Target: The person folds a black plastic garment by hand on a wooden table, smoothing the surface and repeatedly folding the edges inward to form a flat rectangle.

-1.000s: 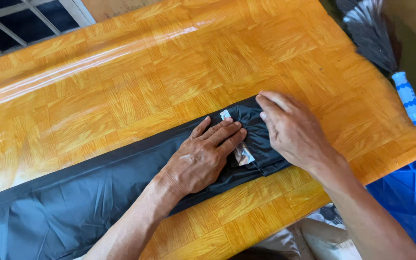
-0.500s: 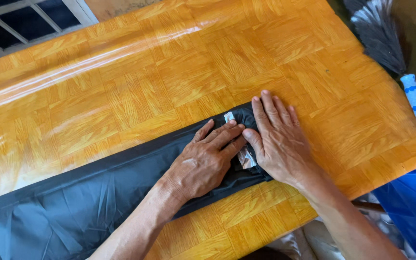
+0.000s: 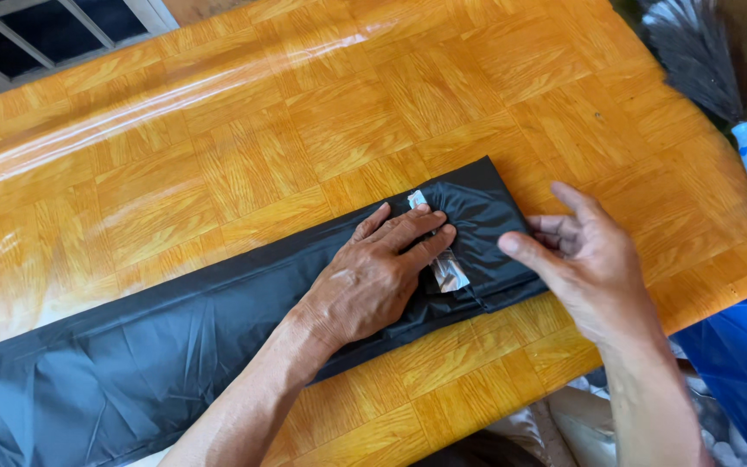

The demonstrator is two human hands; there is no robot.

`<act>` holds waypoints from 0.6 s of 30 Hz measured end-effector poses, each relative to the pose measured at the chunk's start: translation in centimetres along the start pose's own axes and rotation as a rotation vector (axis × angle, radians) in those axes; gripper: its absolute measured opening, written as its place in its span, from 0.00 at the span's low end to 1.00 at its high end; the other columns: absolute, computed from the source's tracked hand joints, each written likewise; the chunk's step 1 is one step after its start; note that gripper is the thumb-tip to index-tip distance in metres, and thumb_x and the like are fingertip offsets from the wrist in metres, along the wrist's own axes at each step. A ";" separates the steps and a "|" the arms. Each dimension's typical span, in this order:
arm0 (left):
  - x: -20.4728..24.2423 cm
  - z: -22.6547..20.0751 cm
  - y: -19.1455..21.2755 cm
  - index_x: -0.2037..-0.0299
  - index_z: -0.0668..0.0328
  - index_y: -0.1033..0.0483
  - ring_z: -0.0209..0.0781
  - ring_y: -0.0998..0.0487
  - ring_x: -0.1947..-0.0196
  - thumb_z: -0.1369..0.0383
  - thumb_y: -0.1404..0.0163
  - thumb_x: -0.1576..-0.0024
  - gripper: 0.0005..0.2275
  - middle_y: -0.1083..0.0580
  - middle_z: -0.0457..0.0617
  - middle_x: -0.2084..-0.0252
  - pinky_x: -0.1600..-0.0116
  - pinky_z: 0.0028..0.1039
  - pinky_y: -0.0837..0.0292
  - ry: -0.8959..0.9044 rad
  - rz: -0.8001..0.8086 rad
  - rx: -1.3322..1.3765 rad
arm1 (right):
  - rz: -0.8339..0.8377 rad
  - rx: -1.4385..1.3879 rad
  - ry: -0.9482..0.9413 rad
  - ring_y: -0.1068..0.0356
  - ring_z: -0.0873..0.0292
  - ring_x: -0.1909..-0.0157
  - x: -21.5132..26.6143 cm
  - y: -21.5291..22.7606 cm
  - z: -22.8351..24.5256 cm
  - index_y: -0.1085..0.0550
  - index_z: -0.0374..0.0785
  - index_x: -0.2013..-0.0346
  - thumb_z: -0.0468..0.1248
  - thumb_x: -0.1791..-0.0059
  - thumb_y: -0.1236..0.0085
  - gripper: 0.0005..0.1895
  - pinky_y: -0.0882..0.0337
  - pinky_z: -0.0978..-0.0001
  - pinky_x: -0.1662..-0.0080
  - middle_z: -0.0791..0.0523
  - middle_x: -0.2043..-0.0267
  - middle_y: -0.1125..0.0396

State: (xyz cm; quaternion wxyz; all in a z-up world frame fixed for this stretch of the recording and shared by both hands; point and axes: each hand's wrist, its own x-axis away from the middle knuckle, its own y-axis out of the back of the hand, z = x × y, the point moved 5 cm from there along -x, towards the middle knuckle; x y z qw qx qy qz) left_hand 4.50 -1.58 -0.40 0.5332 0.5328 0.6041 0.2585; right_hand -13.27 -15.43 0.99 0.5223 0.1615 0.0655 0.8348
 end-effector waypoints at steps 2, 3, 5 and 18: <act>0.0 0.3 -0.3 0.33 0.53 0.31 0.47 0.35 0.28 0.77 0.53 0.43 0.25 0.32 0.50 0.32 0.27 0.50 0.45 0.003 0.002 0.012 | 0.000 -0.202 -0.042 0.27 0.57 0.52 0.2 0.6 -1.2 0.39 0.33 0.30 0.32 0.59 0.37 0.43 0.29 0.72 0.49 0.44 0.50 0.28; 0.2 0.4 -0.5 0.33 0.53 0.31 0.46 0.35 0.27 0.77 0.52 0.44 0.25 0.32 0.50 0.31 0.27 0.50 0.45 0.006 0.013 0.032 | -0.003 -0.404 -0.096 0.27 0.53 0.50 0.4 0.8 -2.1 0.35 0.31 0.33 0.27 0.58 0.41 0.36 0.29 0.70 0.49 0.42 0.48 0.29; 0.1 0.5 -0.2 0.33 0.53 0.32 0.46 0.36 0.27 0.78 0.52 0.44 0.26 0.32 0.50 0.31 0.27 0.50 0.46 0.017 0.015 0.065 | 0.025 -0.553 -0.141 0.27 0.57 0.52 1.7 -0.5 -3.5 0.33 0.33 0.36 0.29 0.60 0.39 0.36 0.31 0.78 0.57 0.46 0.49 0.27; 0.2 0.4 0.8 0.37 0.64 0.32 0.54 0.32 0.31 0.74 0.52 0.41 0.20 0.31 0.58 0.35 0.27 0.47 0.38 0.026 -0.143 0.155 | -0.366 -0.553 0.155 0.24 0.62 0.52 6.5 -8.0 0.5 0.23 0.34 0.58 0.25 0.61 0.37 0.16 0.22 0.72 0.44 0.55 0.53 0.24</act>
